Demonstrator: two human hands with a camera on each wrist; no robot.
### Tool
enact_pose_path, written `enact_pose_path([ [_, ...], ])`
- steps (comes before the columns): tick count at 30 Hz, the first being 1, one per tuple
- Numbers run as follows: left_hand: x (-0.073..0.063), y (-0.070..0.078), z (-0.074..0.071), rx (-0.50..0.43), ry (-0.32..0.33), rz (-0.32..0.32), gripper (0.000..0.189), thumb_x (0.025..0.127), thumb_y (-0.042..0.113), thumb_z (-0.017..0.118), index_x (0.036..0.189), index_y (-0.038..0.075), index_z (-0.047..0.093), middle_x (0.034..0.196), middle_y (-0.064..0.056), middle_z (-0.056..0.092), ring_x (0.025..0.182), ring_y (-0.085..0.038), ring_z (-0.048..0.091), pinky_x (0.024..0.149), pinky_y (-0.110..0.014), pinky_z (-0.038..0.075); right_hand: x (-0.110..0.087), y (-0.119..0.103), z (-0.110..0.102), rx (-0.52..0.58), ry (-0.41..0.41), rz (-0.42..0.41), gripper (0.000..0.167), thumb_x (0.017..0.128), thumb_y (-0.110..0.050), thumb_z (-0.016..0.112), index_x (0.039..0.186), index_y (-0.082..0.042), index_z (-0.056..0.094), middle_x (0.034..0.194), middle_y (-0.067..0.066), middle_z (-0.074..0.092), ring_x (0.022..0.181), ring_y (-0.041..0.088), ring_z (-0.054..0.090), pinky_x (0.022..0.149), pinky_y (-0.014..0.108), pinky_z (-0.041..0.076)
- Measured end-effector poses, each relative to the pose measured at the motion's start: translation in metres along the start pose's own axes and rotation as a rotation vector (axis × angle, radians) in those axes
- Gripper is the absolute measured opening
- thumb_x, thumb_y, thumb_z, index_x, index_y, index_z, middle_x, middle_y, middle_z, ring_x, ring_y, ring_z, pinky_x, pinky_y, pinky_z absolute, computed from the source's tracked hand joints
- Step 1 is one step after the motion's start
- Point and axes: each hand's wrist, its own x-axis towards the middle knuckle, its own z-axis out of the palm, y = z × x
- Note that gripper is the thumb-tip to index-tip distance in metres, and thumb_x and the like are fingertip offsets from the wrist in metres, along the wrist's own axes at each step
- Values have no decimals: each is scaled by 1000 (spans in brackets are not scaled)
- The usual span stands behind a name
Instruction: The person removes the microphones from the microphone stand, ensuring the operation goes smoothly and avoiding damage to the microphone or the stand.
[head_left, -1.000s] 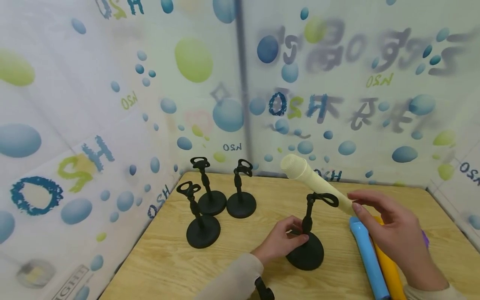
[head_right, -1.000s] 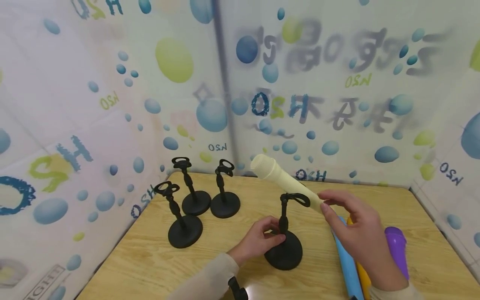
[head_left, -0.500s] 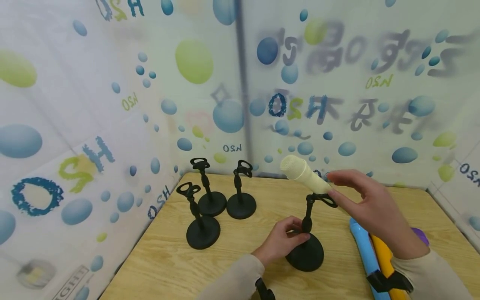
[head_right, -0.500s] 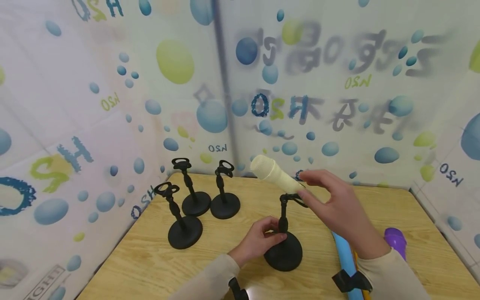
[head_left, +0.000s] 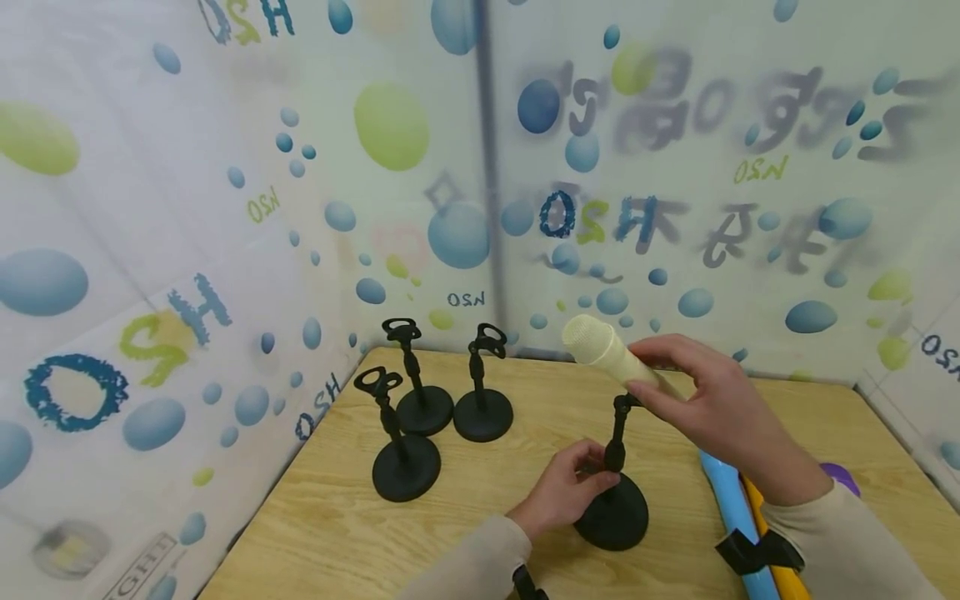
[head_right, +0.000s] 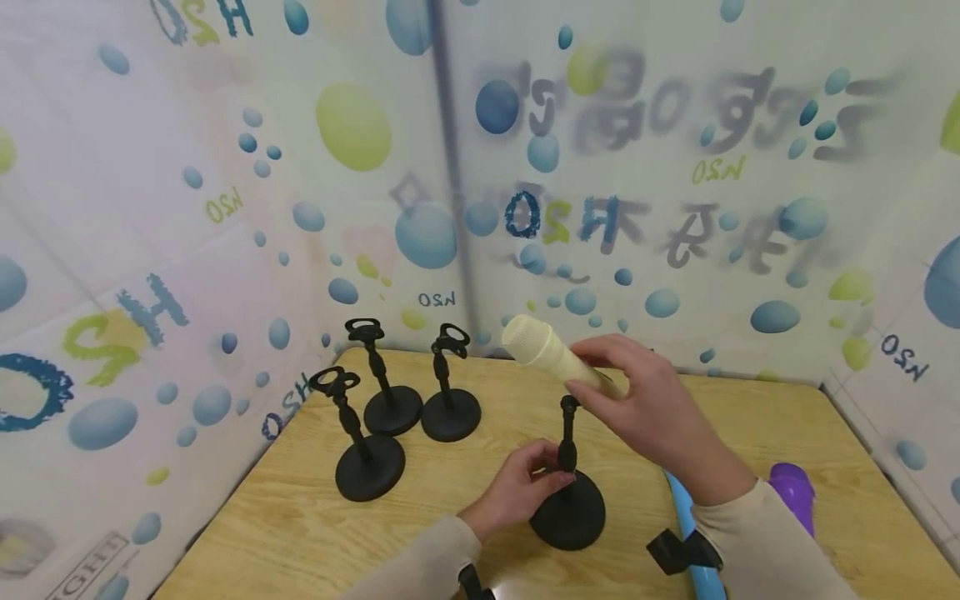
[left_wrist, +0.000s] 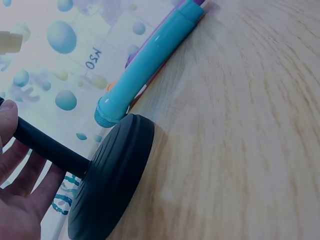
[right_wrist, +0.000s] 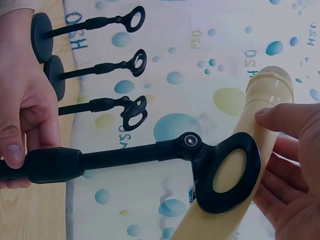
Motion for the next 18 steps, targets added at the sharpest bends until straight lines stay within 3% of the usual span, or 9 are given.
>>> enact_pose_path([
  [6,-2,-2,0,-3,0,30,14,105,12,72,115,3,69,117,-11,75,103,3,66,95,-21,56,1,-5,2,8,6,-26,44,89,-1,87,129,-16,75,120,-2,77,106,-4,64,89,10,50],
  [11,-3,-3,-1,5,1,22,13,104,12,73,113,4,70,116,-11,76,102,3,67,93,-21,56,4,-9,3,23,-24,-3,45,90,-5,87,131,-17,75,122,-3,77,106,4,68,92,11,53],
  [18,-6,-3,0,-2,12,7,12,104,11,73,111,3,69,115,-11,77,102,3,67,94,-20,56,7,-15,2,28,-82,71,41,94,-12,86,133,-18,74,123,-2,77,109,18,72,94,35,61],
])
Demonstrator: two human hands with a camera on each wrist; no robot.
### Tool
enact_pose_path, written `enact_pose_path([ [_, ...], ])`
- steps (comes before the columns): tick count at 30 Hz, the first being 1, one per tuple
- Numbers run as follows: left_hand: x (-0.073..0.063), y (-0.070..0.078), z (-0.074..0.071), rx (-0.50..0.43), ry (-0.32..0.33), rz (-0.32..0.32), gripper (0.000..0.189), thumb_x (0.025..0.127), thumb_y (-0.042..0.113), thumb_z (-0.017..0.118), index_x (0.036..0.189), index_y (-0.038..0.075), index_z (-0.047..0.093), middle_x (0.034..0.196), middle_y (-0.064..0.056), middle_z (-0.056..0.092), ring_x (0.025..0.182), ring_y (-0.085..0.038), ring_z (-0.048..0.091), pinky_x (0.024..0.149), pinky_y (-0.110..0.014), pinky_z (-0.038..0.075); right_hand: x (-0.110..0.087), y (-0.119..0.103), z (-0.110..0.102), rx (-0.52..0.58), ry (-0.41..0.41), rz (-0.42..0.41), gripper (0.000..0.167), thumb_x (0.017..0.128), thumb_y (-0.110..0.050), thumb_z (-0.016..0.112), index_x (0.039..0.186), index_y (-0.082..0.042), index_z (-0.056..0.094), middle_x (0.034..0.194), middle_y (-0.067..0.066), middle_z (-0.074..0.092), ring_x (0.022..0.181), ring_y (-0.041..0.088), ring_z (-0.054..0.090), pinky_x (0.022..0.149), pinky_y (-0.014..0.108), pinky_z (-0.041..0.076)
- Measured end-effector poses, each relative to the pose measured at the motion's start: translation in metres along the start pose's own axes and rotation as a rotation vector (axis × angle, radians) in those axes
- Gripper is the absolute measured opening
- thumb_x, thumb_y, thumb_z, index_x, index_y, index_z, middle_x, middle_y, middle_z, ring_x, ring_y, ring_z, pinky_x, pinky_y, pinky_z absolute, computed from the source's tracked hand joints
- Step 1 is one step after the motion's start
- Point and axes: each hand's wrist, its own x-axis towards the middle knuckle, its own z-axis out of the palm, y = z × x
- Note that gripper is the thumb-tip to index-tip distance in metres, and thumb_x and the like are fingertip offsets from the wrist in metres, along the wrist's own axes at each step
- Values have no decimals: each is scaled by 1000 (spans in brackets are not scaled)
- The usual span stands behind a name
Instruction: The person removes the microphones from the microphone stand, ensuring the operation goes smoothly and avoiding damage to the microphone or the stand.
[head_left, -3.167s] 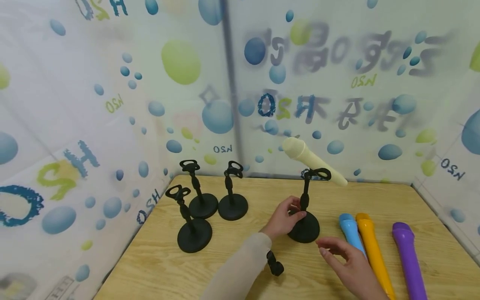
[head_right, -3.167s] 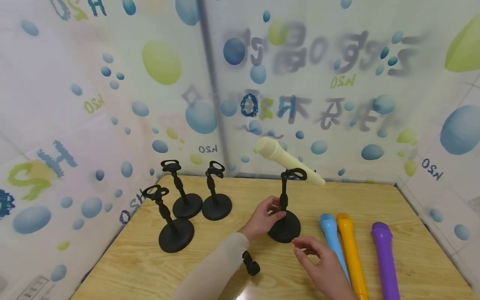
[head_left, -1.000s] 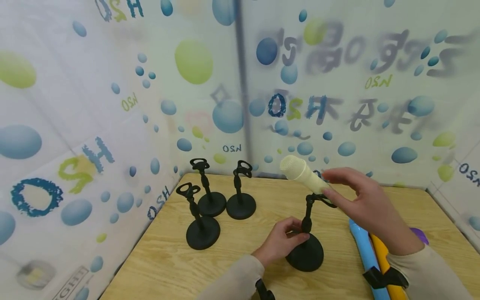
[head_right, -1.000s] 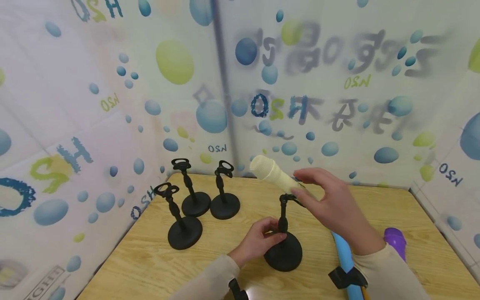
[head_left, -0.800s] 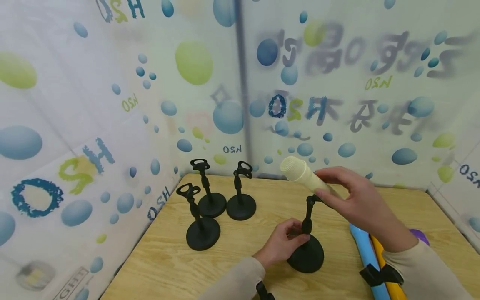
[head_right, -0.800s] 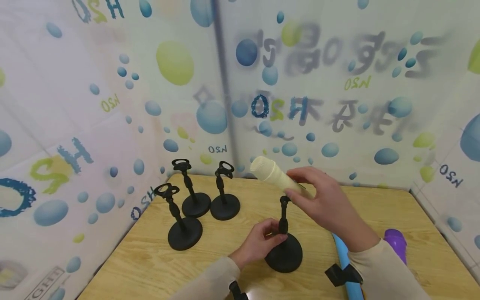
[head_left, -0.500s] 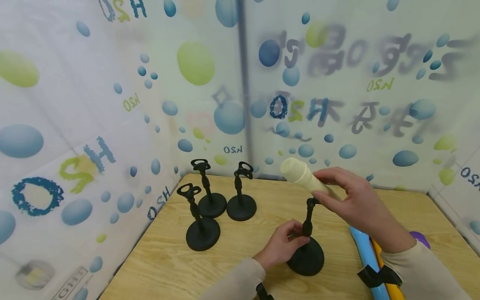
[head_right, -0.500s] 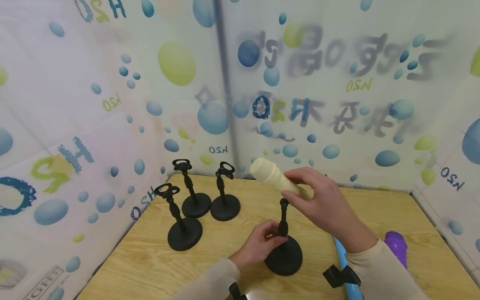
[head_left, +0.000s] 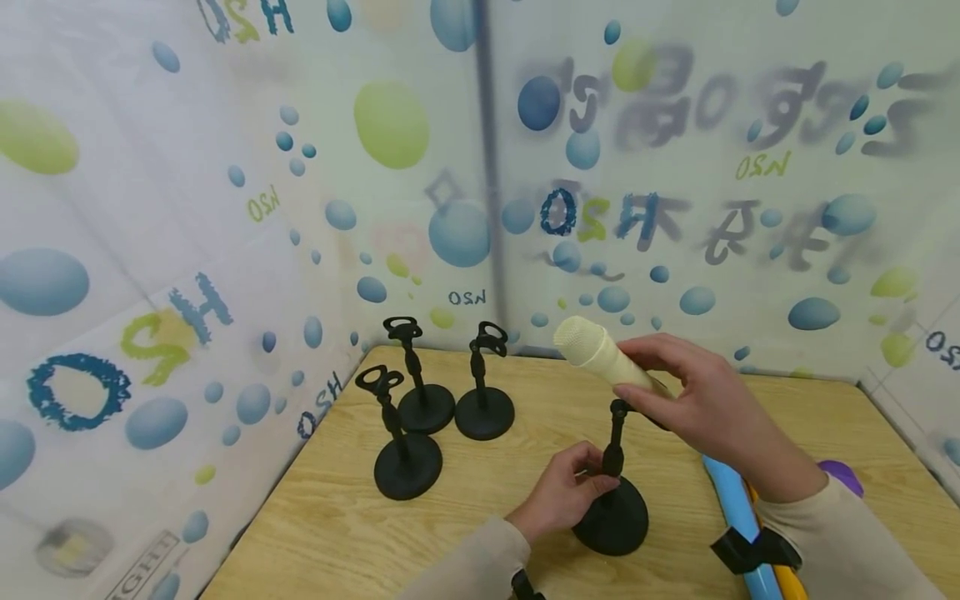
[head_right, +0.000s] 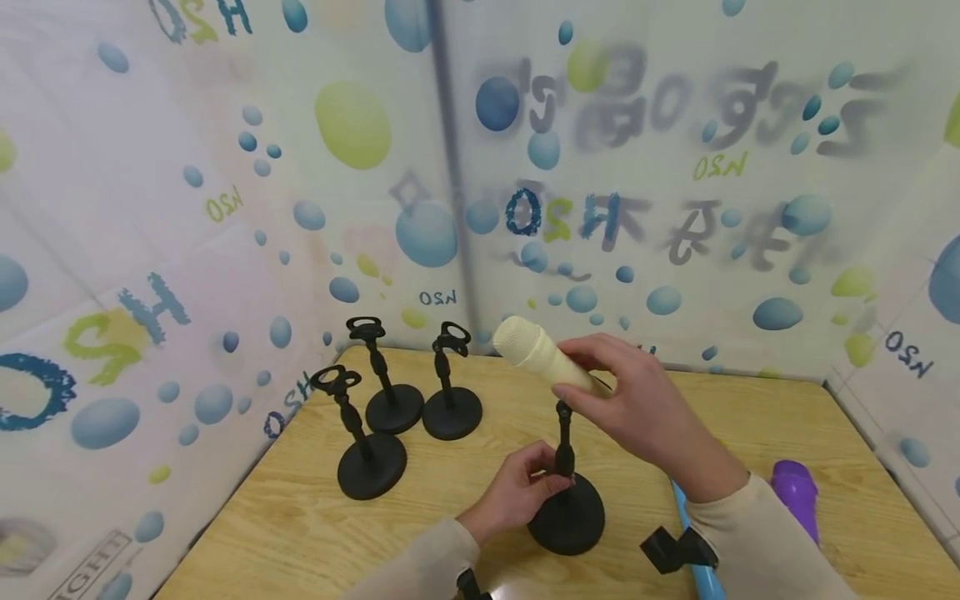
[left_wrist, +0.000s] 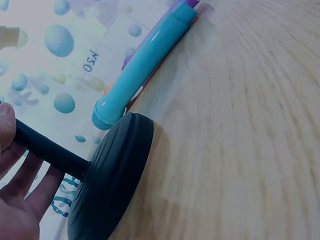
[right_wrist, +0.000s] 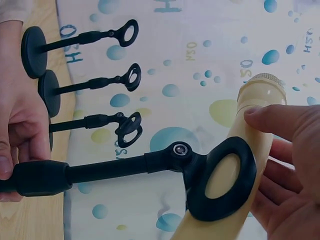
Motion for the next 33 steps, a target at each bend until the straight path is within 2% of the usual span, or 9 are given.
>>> enact_pose_path([
  [3,0,-1,2,-19,-6,20,12,104,9,71,112,1,68,117,-17,77,102,-1,72,95,-21,57,1,-1,1,6,-7,18,40,95,-13,85,133,-17,74,123,-1,78,109,19,72,93,43,62],
  [8,0,0,4,-77,-26,40,9,103,2,69,110,-3,66,115,-27,76,98,-6,77,95,-21,58,3,-2,2,22,-3,27,37,95,-14,85,130,-18,75,121,-3,78,107,15,71,92,40,61],
  [14,3,0,3,-67,-59,45,5,103,-2,68,108,-2,66,110,-26,78,93,1,74,95,-20,58,3,-1,3,51,-2,76,35,95,-17,85,129,-20,76,120,-4,78,106,7,68,92,31,59],
  [22,6,0,1,-68,-97,33,6,103,-4,67,108,-3,65,112,-29,76,93,1,73,96,-20,58,4,0,5,94,-5,93,33,95,-18,85,127,-22,77,121,-4,77,105,2,67,93,24,57],
  [33,7,2,-3,-50,-137,50,6,102,-5,67,108,-4,65,111,-29,76,93,2,73,98,-21,58,5,1,6,122,10,67,33,95,-15,86,126,-22,78,121,-4,78,105,-1,68,93,18,55],
])
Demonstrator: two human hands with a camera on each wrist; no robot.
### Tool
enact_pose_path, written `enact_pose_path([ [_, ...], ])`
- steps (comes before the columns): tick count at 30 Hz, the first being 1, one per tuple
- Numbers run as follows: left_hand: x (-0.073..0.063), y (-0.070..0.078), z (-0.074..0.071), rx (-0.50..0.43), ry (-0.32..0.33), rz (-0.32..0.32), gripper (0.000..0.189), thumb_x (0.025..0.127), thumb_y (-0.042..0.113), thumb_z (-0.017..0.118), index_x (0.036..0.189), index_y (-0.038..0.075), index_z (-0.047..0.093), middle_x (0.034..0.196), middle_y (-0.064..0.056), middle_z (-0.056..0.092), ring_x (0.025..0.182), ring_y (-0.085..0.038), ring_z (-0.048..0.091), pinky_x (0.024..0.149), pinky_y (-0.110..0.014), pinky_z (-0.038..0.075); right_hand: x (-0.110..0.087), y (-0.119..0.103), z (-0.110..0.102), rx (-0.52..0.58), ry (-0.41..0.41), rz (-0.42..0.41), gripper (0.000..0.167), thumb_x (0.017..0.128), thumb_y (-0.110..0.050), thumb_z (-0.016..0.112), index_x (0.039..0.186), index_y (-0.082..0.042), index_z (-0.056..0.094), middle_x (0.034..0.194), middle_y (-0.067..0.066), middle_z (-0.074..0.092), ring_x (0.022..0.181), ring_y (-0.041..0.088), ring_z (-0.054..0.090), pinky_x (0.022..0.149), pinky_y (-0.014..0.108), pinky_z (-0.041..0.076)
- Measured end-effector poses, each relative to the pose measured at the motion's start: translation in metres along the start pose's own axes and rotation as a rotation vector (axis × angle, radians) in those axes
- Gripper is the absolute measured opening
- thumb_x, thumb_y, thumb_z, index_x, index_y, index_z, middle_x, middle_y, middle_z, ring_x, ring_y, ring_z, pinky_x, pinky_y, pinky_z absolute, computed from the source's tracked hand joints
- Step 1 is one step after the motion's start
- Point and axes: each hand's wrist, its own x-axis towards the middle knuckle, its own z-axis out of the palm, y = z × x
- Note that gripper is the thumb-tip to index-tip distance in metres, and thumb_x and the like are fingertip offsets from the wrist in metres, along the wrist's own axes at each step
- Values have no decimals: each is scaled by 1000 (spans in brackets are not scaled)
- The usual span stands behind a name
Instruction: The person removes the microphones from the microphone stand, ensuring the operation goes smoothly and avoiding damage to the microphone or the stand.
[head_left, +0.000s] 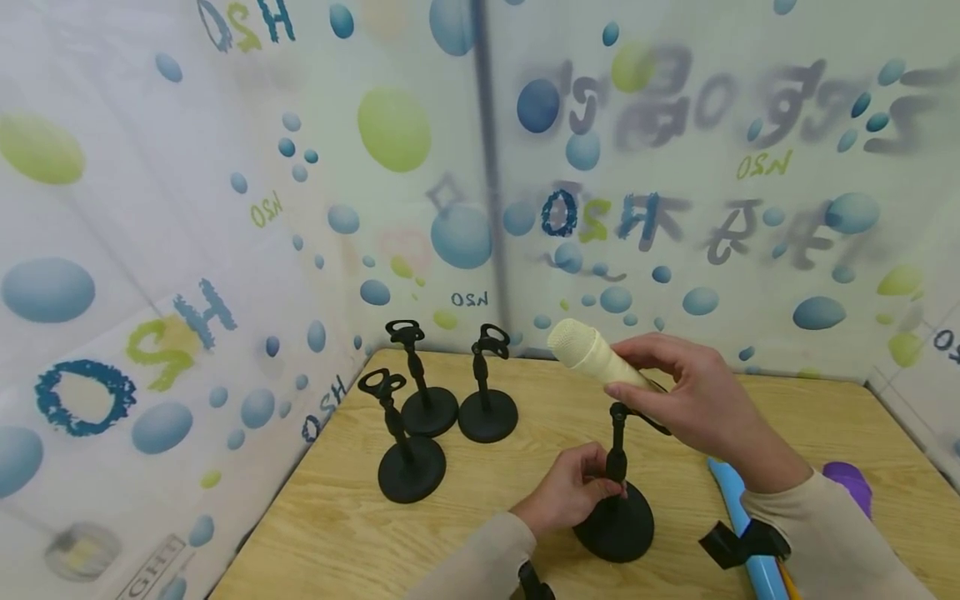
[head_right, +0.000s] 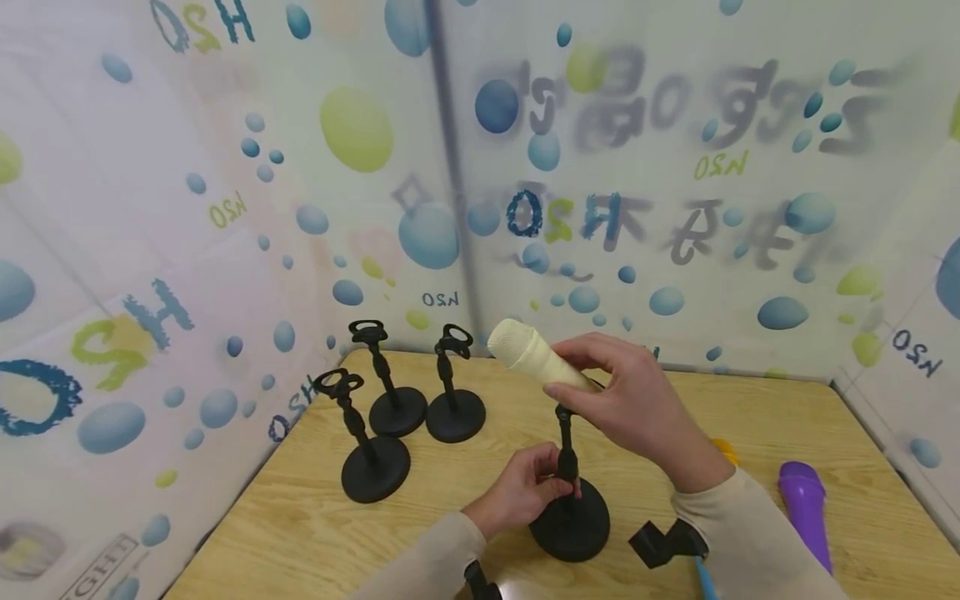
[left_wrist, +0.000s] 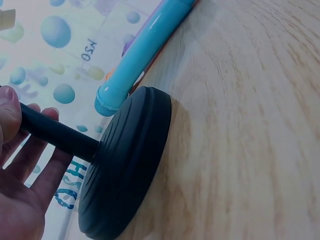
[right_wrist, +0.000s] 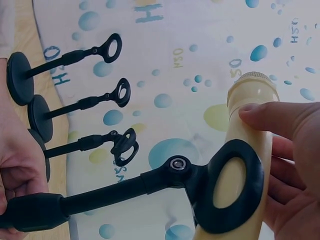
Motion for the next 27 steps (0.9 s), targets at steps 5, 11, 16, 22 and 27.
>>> enact_pose_path([
  [5,1,1,-1,17,-10,-4,5,103,-3,67,108,-3,65,111,-27,77,92,4,72,98,-21,57,1,-1,0,7,2,4,32,95,-15,86,125,-21,79,120,-3,78,105,-1,69,93,16,55],
  [11,1,3,-2,34,-15,-6,6,103,-2,67,109,-2,66,109,-25,78,92,4,72,100,-21,56,3,-2,1,28,0,1,31,95,-14,85,124,-20,79,120,-3,78,105,-2,69,94,15,55],
  [16,2,2,-2,38,-22,-13,7,103,-3,66,110,-3,66,108,-23,78,93,3,73,100,-20,56,4,-1,0,71,-20,-6,31,96,-12,84,125,-20,79,122,-2,78,107,-3,69,95,12,54],
  [22,1,2,-3,13,-21,-29,8,102,-4,67,110,-3,66,108,-25,78,92,3,73,98,-20,57,4,-1,2,88,-15,-13,31,95,-9,84,124,-18,79,121,-1,78,107,-4,69,95,11,54],
  [27,1,2,-2,7,-19,-32,8,102,-4,67,110,-3,67,108,-25,78,91,4,73,99,-19,57,5,-4,4,98,7,0,30,94,-10,85,123,-18,80,121,-1,78,107,-4,69,94,10,54],
])
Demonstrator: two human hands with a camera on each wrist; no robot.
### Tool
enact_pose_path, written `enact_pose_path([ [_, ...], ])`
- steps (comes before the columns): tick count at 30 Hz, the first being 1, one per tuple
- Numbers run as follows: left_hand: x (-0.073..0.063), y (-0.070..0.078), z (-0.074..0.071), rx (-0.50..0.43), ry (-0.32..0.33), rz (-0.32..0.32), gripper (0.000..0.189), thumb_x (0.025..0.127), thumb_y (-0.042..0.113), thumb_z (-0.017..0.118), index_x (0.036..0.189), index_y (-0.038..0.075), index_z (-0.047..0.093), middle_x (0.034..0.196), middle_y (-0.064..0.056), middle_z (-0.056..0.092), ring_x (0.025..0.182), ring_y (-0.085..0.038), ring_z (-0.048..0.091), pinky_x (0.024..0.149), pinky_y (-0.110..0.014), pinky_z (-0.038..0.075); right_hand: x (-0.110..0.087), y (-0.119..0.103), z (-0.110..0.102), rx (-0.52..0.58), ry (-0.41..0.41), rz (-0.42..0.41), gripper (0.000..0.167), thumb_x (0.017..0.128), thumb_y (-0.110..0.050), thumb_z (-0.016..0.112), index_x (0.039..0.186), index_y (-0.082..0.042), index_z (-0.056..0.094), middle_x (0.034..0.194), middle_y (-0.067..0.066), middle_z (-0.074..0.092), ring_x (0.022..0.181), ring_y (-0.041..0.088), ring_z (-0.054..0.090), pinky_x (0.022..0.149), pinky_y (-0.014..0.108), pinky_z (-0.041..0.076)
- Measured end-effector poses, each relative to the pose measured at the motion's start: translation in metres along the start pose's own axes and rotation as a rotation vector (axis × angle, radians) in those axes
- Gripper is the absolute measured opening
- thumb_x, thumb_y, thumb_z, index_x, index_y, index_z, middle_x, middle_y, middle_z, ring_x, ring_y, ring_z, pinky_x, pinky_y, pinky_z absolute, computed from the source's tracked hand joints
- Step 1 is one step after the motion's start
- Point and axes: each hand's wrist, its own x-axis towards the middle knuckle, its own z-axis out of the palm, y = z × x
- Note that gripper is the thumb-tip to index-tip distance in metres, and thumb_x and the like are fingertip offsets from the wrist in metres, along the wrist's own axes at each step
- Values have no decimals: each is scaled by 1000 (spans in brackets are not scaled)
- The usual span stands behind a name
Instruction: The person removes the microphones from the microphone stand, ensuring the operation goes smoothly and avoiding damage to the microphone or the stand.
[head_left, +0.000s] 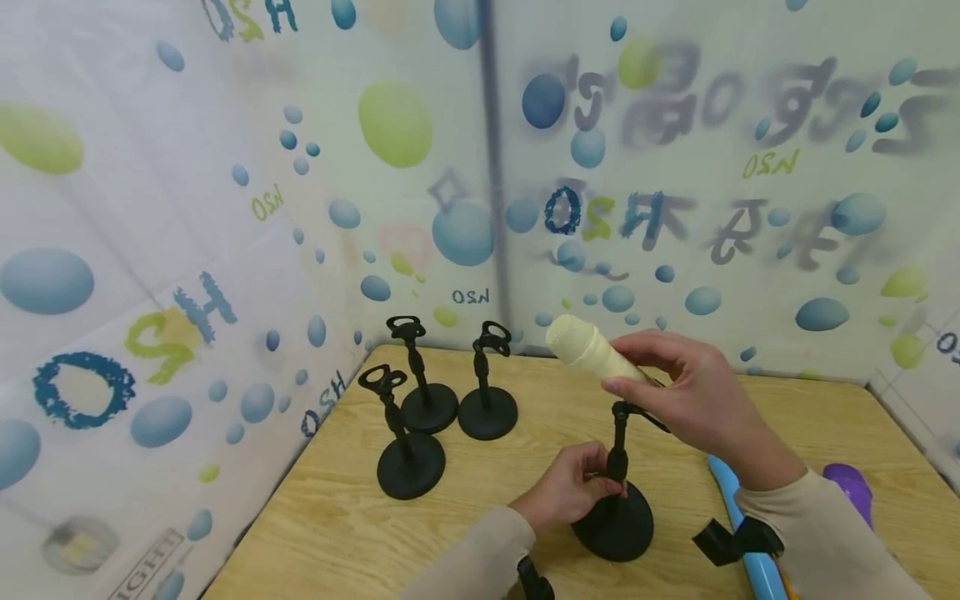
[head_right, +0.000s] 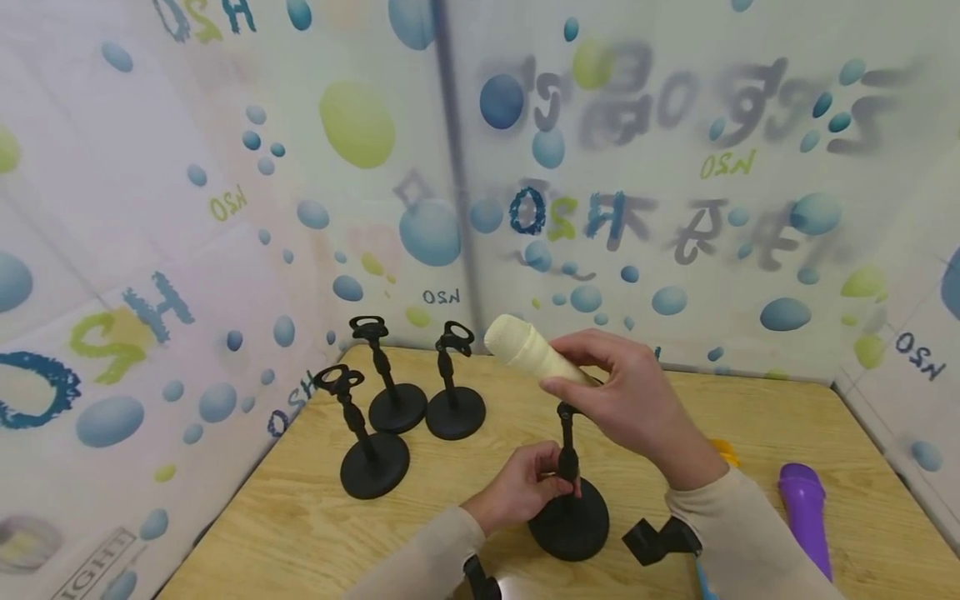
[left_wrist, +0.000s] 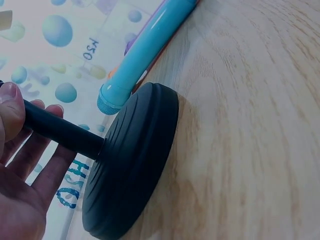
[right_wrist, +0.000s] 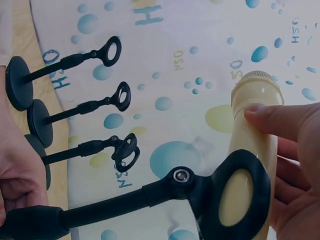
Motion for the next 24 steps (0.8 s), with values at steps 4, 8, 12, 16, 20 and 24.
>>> enact_pose_path([
  [4,0,0,-1,14,-7,9,8,103,-4,67,110,-3,66,108,-24,78,93,3,73,100,-19,56,2,-3,1,-12,3,8,30,95,-12,85,123,-19,80,122,1,78,106,-4,69,93,11,55],
  [8,0,0,-1,19,-13,12,8,103,-3,67,111,-2,66,109,-23,78,94,3,73,100,-20,56,4,-5,2,-14,4,17,30,95,-13,85,124,-18,79,122,2,78,105,-4,69,91,12,55],
  [12,0,0,-1,24,-10,6,7,104,-1,66,112,-1,67,109,-22,79,94,4,72,100,-20,56,6,-7,4,0,2,25,30,96,-14,84,125,-19,79,122,2,78,105,-4,70,91,14,56],
  [16,0,1,-1,38,-11,2,7,104,0,67,111,0,67,109,-20,79,94,4,72,101,-20,55,8,-8,5,17,7,28,29,96,-13,84,124,-17,79,121,2,78,105,-5,70,91,13,56],
  [20,0,3,-1,41,-11,-7,7,104,-1,67,111,0,67,108,-19,80,93,3,73,102,-21,55,11,-10,6,17,9,36,28,96,-15,84,124,-17,80,120,2,78,106,-6,70,92,11,55],
  [24,-1,3,-1,43,-11,-9,7,104,-1,67,111,0,67,108,-19,80,93,3,73,102,-20,55,15,-13,7,9,6,48,27,97,-19,84,124,-20,80,120,0,79,108,-5,70,93,12,55],
])
